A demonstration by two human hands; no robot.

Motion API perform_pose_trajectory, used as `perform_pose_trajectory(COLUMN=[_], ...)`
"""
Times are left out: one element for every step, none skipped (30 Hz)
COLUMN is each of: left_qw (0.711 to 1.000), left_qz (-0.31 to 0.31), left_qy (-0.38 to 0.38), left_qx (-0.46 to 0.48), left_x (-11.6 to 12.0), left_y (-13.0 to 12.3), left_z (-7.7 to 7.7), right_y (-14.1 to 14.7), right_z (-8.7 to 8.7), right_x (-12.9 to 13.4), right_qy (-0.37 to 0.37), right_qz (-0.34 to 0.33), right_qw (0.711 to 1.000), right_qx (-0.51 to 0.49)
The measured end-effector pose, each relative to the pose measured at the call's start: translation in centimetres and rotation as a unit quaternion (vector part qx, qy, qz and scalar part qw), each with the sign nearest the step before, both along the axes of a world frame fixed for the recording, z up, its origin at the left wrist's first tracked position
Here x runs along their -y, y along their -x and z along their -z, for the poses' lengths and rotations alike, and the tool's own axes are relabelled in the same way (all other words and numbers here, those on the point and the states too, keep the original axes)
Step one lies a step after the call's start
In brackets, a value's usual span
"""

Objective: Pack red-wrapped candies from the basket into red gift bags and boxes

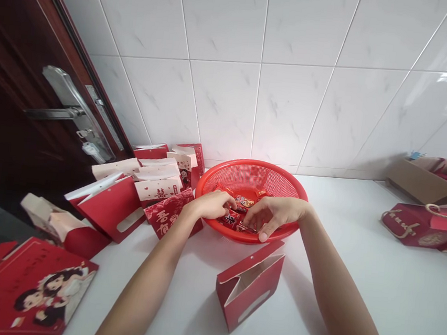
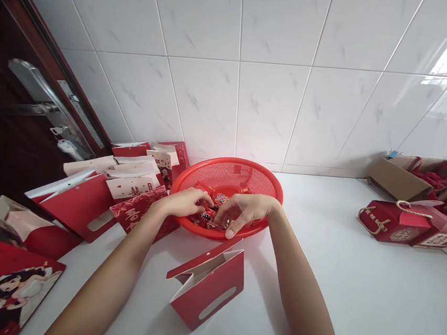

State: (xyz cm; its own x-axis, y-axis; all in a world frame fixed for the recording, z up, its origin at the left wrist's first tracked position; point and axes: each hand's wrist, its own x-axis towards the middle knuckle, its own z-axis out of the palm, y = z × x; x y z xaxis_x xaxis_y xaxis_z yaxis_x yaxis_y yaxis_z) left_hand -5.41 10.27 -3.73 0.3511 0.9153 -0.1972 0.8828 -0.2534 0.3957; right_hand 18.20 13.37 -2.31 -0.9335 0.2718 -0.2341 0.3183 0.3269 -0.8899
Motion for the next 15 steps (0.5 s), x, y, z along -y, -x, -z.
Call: perform_pose_trajectory(left_qw=[1.0, 1.0, 1.0, 0.999, 0.999, 0.998, 0.997, 0.996, 0.994, 0.991, 0.987, 0.983, 0.979, 0.975, 0.97], left_qz=[0.003, 0.006, 0.009, 0.012, 0.015, 0.017, 0.016, 0.012, 0.004, -0.005, -0.016, -0.027, -0.037, -0.044, -0.049], left_qy=[-0.005, -0.01, -0.015, -0.019, -0.022, -0.025, -0.028, -0.03, -0.033, -0.038, -0.045, -0.054, -0.064, -0.074, -0.084], left_qx=[0.007, 0.016, 0.024, 0.033, 0.041, 0.051, 0.065, 0.084, 0.107, 0.131, 0.154, 0.174, 0.19, 0.205, 0.223], left_x=[0.1, 0.1, 0.2, 0.2, 0.3, 0.3, 0.4, 0.4, 0.4, 0.4, 0.4, 0.3, 0.3, 0.2, 0.1], left_y=[0.0, 0.0, 0.0, 0.0, 0.1, 0.2, 0.3, 0.4, 0.5, 0.7, 0.8, 0.9, 1.0, 1.0, 1.0], left_z=[-0.1, -0.2, -0.4, -0.5, -0.5, -0.6, -0.6, -0.6, -0.5, -0.4, -0.3, -0.2, -0.1, 0.0, 0.0], right_y=[0.0, 0.0, -0.1, -0.1, -0.1, -0.1, -0.1, -0.1, 0.0, 0.0, 0.0, 0.0, -0.1, -0.2, -0.4], right_z=[0.1, 0.1, 0.2, 0.3, 0.4, 0.5, 0.6, 0.6, 0.6, 0.5, 0.4, 0.2, 0.0, -0.2, -0.4], right_x=[0.0, -0.1, -0.2, -0.3, -0.4, -0.4, -0.5, -0.5, -0.5, -0.5, -0.4, -0.4, -0.3, -0.2, -0.2], right_qy=[0.005, 0.009, 0.013, 0.015, 0.015, 0.011, 0.005, -0.005, -0.018, -0.036, -0.055, -0.071, -0.084, -0.094, -0.098], right_qz=[0.001, 0.004, 0.008, 0.012, 0.016, 0.021, 0.023, 0.023, 0.022, 0.022, 0.027, 0.036, 0.053, 0.074, 0.099], right_qw=[1.0, 1.0, 1.0, 0.999, 0.999, 0.999, 0.999, 0.999, 0.999, 0.998, 0.996, 0.993, 0.99, 0.986, 0.982], right_qx=[-0.01, -0.018, -0.023, -0.025, -0.026, -0.027, -0.029, -0.035, -0.044, -0.056, -0.07, -0.084, -0.098, -0.113, -0.129])
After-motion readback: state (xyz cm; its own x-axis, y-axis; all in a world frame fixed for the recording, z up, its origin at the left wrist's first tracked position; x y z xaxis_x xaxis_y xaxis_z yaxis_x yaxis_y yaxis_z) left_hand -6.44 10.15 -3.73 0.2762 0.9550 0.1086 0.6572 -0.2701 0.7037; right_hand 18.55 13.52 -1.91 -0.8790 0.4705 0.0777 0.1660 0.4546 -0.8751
